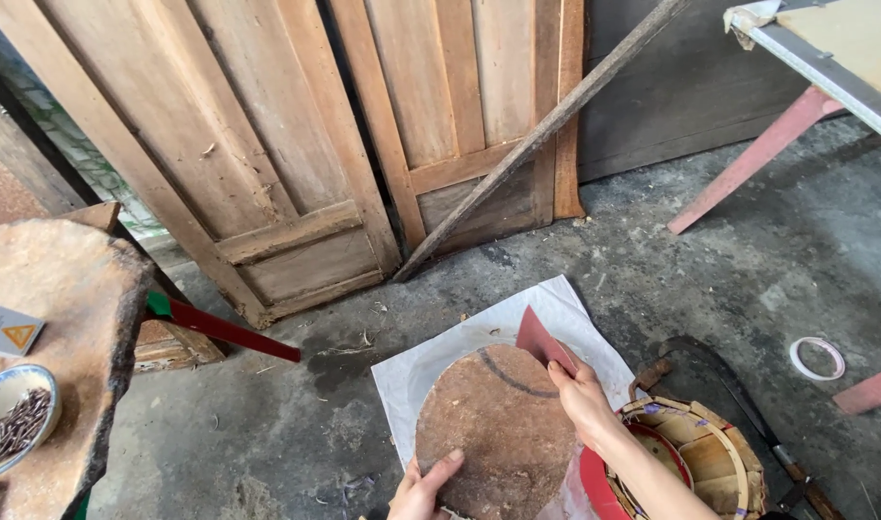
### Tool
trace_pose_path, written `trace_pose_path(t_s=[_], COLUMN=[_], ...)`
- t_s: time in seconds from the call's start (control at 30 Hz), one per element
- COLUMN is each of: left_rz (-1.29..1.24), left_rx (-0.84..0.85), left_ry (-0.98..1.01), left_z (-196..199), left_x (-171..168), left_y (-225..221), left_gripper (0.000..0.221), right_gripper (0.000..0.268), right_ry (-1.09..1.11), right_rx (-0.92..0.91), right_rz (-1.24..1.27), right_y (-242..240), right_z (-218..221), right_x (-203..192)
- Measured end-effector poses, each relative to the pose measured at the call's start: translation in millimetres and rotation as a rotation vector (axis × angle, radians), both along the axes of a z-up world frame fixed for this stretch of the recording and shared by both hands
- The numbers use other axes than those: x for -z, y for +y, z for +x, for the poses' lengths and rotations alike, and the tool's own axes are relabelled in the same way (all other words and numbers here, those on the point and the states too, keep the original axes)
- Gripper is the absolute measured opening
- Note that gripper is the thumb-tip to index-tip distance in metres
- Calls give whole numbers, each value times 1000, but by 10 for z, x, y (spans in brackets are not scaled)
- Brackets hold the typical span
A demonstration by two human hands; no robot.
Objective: Sanding a circular piece of leather by hand using sandpaper on a workshop floor.
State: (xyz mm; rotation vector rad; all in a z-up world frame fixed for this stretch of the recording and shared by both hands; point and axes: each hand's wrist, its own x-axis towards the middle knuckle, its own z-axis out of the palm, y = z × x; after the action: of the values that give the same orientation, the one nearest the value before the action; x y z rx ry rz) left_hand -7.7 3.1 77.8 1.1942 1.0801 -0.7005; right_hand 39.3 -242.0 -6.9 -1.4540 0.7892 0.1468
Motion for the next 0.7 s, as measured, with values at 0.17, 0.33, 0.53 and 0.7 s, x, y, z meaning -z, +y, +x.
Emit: trace_pose_path(t_s=[0.17, 0.33, 0.53, 0.7], left_rz=[-395, -22, -486, -132], left_rx=[-281, 54, -45, 355], left_ry=[-135, -88, -562, -625], left_z=[-17, -62, -161, -137], left_x=[-76, 339, 1397, 1293], left_y=[-65, 7, -74, 148], left_gripper=[64, 61, 53, 74], right_gripper=[43, 58, 73, 107], right_ry=[-8, -279, -1041, -1120], right_rx=[-26, -205, -719, -1010], right_rz=[-18, -340, -1072, -1205], right_y=[-41, 206, 601, 565], right_z=[22, -145, -538, -538], right_x=[-104, -417, -307, -147])
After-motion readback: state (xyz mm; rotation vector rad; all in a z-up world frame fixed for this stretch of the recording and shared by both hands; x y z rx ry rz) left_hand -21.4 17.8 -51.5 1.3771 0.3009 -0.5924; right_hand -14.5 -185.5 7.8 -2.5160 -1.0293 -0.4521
